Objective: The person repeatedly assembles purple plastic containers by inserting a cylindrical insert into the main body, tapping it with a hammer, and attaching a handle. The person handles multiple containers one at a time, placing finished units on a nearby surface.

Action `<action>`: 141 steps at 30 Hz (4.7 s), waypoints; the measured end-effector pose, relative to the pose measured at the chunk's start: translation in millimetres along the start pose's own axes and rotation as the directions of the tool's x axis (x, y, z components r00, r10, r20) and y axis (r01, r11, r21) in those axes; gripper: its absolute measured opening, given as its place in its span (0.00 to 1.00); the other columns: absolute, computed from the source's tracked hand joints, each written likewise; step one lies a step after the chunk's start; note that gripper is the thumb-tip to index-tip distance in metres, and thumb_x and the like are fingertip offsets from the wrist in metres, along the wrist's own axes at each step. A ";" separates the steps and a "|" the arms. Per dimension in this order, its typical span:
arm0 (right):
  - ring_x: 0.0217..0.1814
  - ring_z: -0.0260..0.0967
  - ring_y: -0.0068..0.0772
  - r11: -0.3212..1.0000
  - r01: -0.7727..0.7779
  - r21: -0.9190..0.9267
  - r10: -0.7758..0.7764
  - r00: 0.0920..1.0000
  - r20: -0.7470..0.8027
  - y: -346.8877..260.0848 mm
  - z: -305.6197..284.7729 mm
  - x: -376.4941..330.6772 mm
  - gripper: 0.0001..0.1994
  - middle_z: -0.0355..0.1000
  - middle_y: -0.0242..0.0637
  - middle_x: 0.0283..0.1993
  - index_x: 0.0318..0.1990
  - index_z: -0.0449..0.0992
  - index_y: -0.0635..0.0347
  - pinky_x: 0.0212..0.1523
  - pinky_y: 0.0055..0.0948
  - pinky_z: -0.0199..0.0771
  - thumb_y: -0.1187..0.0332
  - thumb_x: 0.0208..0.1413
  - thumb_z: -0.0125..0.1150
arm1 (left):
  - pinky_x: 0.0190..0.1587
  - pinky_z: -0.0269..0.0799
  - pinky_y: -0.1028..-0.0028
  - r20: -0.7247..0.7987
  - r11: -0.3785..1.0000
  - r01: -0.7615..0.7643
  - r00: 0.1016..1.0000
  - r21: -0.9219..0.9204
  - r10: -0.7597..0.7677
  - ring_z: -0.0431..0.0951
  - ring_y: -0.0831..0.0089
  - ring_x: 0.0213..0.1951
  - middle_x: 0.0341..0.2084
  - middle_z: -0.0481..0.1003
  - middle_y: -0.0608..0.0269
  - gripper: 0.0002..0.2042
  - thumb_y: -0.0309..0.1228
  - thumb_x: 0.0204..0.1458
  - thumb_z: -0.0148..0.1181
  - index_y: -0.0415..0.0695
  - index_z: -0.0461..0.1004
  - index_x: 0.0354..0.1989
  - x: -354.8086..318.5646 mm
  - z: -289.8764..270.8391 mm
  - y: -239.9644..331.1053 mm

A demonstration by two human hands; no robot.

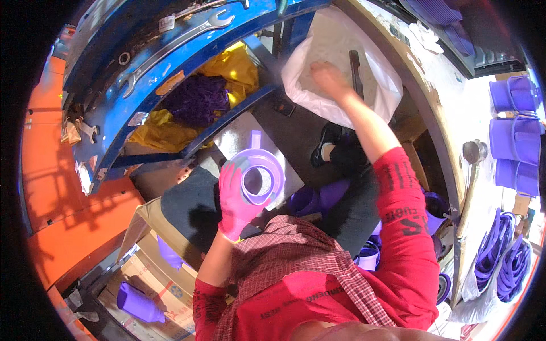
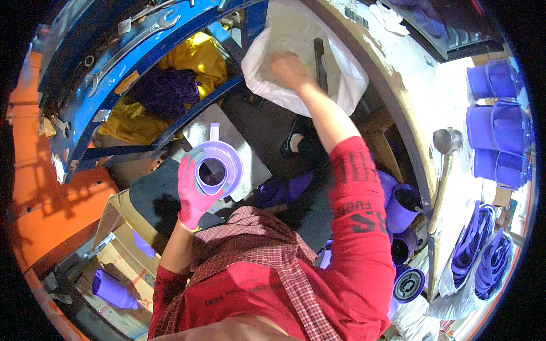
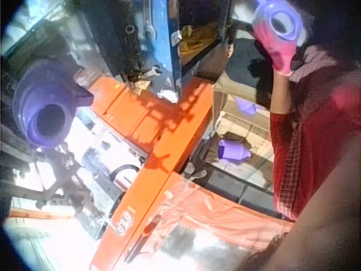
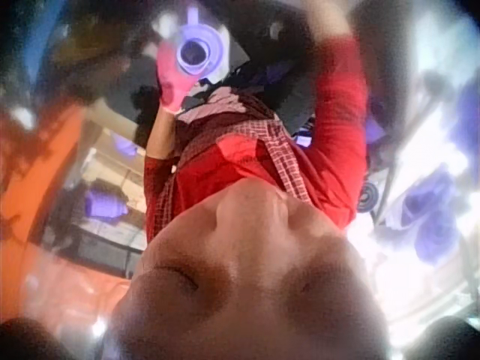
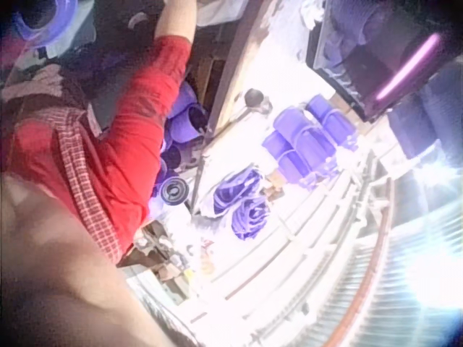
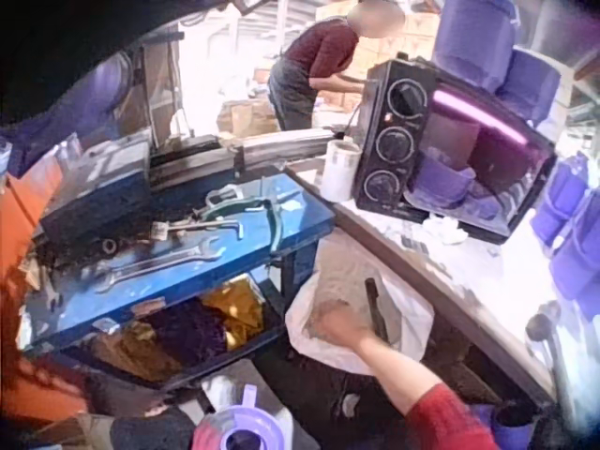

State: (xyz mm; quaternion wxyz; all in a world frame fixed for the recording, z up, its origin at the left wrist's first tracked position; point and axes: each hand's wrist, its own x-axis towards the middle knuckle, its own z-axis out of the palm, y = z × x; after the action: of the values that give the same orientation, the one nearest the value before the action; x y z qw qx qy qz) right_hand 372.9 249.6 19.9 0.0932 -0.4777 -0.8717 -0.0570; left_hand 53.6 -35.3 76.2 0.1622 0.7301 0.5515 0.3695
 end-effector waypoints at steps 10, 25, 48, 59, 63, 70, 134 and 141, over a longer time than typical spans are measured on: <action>0.50 0.75 0.29 0.144 -0.359 0.922 0.341 0.893 0.294 -150.2 -187.3 -140.3 0.19 0.77 0.37 0.50 0.57 0.72 0.65 0.55 0.31 0.73 0.73 0.58 0.57 | 0.64 0.60 0.48 -0.087 0.993 -0.084 0.992 0.083 0.091 0.69 0.44 0.58 0.55 0.70 0.45 0.43 0.42 0.28 0.81 0.39 0.67 0.57 9.5 -2.5 41.9; 0.49 0.72 0.49 0.819 0.132 0.558 -0.060 0.988 -0.146 -273.2 -230.5 -175.9 0.12 0.71 0.45 0.46 0.42 0.72 0.64 0.46 0.38 0.77 0.76 0.49 0.57 | 0.67 0.53 0.44 -0.095 0.959 -0.260 0.958 0.117 0.271 0.66 0.48 0.61 0.59 0.69 0.50 0.35 0.41 0.36 0.71 0.40 0.69 0.56 -15.7 -36.2 105.9; 0.42 0.77 0.44 0.952 0.080 0.295 -0.002 0.967 -0.255 -128.8 -254.1 -135.0 0.14 0.78 0.40 0.41 0.44 0.79 0.55 0.43 0.36 0.79 0.75 0.49 0.58 | 0.63 0.60 0.53 -0.122 0.982 0.183 0.974 -0.054 -0.188 0.64 0.46 0.59 0.58 0.65 0.45 0.46 0.36 0.25 0.80 0.41 0.64 0.60 -33.5 49.2 30.8; 0.41 0.80 0.46 0.554 -0.558 -0.618 0.384 0.830 -0.404 268.9 -267.2 -85.1 0.07 0.78 0.46 0.39 0.37 0.78 0.61 0.42 0.41 0.80 0.73 0.54 0.53 | 0.72 0.46 0.54 0.219 0.887 0.462 0.864 0.016 -0.454 0.49 0.44 0.71 0.70 0.49 0.38 0.53 0.37 0.34 0.79 0.35 0.53 0.69 -87.9 44.7 -19.5; 0.33 0.78 0.46 0.364 -0.771 -0.522 0.546 0.631 -0.551 234.5 -315.2 -85.1 0.05 0.76 0.48 0.30 0.33 0.77 0.61 0.33 0.43 0.77 0.71 0.52 0.56 | 0.71 0.49 0.55 0.234 0.937 0.349 0.910 0.012 -0.342 0.53 0.47 0.69 0.67 0.55 0.39 0.47 0.32 0.39 0.75 0.36 0.55 0.69 -78.2 -1.0 -3.1; 0.35 0.75 0.30 0.004 -0.185 0.983 0.696 0.706 0.130 -48.1 -284.8 -160.1 0.15 0.76 0.36 0.35 0.48 0.75 0.61 0.38 0.27 0.76 0.69 0.54 0.68 | 0.68 0.57 0.59 0.229 0.566 0.411 0.902 -0.715 -0.366 0.60 0.55 0.68 0.69 0.54 0.49 0.51 0.25 0.38 0.73 0.40 0.46 0.73 -58.5 -45.1 28.6; 0.39 0.75 0.34 0.283 -0.935 0.214 0.958 0.287 -0.011 61.3 -312.0 -313.2 0.26 0.76 0.44 0.41 0.61 0.69 0.63 0.42 0.32 0.75 0.60 0.57 0.59 | 0.72 0.47 0.63 -0.226 0.983 0.157 0.965 0.090 -0.134 0.54 0.58 0.71 0.71 0.54 0.46 0.43 0.28 0.48 0.68 0.38 0.52 0.72 -38.7 -203.7 -145.9; 0.18 0.61 0.19 0.199 -0.413 0.889 0.616 0.758 0.214 -129.1 -260.8 -224.6 0.11 0.66 0.28 0.21 0.31 0.72 0.59 0.17 0.22 0.60 0.61 0.58 0.58 | 0.61 0.64 0.55 0.357 0.909 -0.415 0.856 0.043 0.374 0.68 0.50 0.59 0.58 0.70 0.51 0.44 0.50 0.30 0.73 0.47 0.69 0.61 66.4 -107.8 58.9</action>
State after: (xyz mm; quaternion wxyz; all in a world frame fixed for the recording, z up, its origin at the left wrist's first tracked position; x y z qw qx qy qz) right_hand 410.5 -53.5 224.4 0.4296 -0.6037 -0.5317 0.4104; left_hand 24.5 -12.2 210.8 0.1322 0.8887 0.3743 0.2293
